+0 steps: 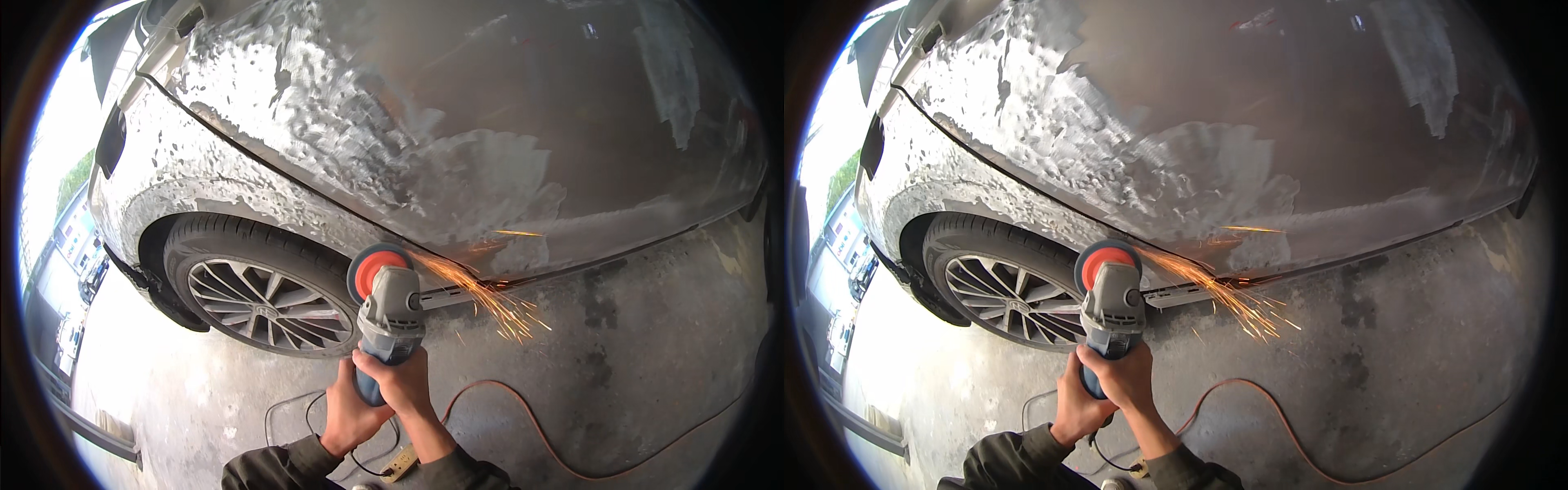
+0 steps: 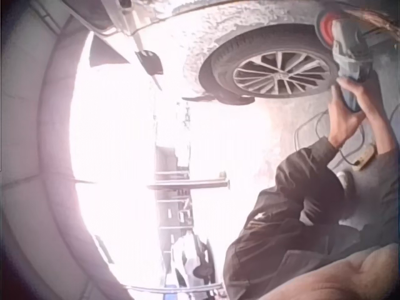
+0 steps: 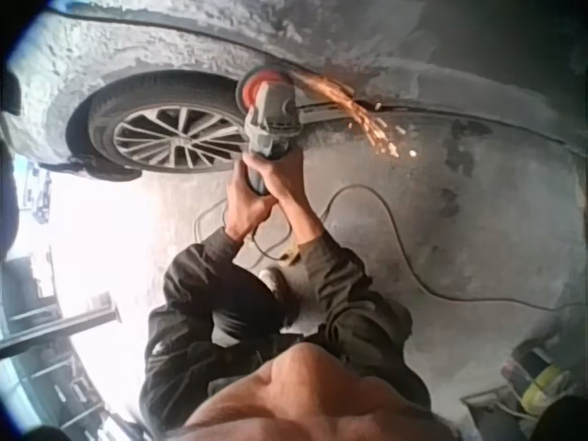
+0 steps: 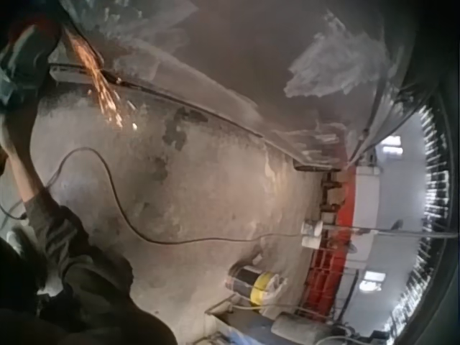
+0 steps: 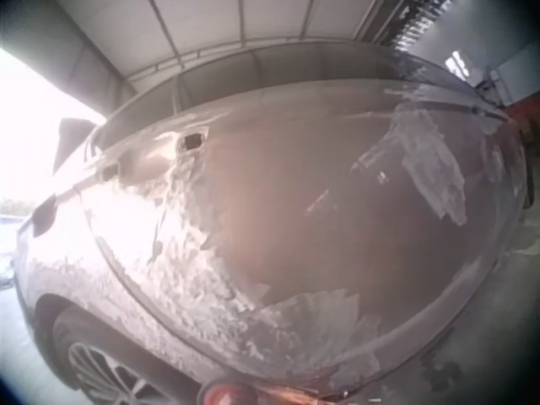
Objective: The person uses an angle grinder to remove paint and smooth the surface of a car door and rear quarter panel. Sparks are visible as the tool abrades the metal. The person moves the grinder across different sections of the damaged area.
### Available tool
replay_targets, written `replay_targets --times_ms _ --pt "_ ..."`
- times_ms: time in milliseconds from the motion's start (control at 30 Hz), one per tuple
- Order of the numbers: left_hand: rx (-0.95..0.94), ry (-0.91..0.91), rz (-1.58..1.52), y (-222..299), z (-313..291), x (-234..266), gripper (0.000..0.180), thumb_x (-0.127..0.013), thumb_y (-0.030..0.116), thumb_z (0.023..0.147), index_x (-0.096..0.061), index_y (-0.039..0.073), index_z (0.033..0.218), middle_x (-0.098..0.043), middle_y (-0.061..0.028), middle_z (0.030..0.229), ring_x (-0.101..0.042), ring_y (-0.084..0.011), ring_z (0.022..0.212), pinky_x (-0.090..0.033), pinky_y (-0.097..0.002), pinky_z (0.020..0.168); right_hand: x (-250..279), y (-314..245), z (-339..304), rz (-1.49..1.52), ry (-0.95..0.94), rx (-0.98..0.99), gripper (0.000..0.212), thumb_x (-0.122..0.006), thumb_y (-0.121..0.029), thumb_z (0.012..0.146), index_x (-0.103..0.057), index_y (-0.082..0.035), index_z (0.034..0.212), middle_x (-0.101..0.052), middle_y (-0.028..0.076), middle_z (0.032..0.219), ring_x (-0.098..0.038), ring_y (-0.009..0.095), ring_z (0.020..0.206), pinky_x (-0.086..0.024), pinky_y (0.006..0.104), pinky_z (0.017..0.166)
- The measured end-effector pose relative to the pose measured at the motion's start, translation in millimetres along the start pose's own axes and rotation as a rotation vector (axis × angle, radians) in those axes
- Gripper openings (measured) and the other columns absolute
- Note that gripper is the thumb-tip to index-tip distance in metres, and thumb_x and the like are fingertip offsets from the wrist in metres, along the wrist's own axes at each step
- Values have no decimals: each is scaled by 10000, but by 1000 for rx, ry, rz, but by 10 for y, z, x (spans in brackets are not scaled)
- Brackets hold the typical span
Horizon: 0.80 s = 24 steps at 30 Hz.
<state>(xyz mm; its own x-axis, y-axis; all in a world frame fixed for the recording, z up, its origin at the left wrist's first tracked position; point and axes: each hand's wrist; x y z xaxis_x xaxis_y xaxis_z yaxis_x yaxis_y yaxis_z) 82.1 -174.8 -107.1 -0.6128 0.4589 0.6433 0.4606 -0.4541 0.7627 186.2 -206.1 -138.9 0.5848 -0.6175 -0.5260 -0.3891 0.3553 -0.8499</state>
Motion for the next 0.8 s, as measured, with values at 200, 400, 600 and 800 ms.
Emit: replay_targets --times_ms 200,400,600,800 --pt "24 -76 48 -150 -233 33 855 -889 382 669 -462 -27 1287 -696 -294 1021 -696 -468 941 -561 -480 785 47 123 -277 114 36 -132 218 -816 -62 795 -725 15 977 -735 63 926 -698 143 821 -549 305 777" --pt "-77 -258 -160 -168 -76 -423 807 -835 310 699 -445 22 1344 -697 -277 1052 -685 -477 928 -554 -536 789 451 -51 -323 57 258 -8 362 -749 51 778 -632 55 1120 -690 134 999 -714 242 884 -577 366 852" --pt "-138 -346 -273 -41 49 -648 676 -761 213 714 -463 22 1290 -694 -259 1027 -680 -465 901 -552 -544 771 815 -140 -270 -63 304 62 400 -665 -76 821 -573 30 1195 -656 146 1067 -676 307 994 -554 448 927" --pt "-202 -337 -348 -142 153 -824 724 -823 283 699 -473 15 1273 -701 -268 912 -689 -476 813 -555 -528 728 676 -256 -234 -141 370 132 428 -676 -58 808 -563 17 1214 -654 160 1054 -675 306 984 -572 444 897"
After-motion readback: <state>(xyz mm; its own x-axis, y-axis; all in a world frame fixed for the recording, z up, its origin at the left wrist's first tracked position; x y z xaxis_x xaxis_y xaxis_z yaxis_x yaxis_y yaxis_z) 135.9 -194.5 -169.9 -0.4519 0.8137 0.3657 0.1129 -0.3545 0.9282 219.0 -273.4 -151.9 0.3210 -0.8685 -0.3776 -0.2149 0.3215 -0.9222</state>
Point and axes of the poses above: each hand's wrist, its own z-axis towards the middle knuckle, its own x-axis out of the back of the hand, y = z × x
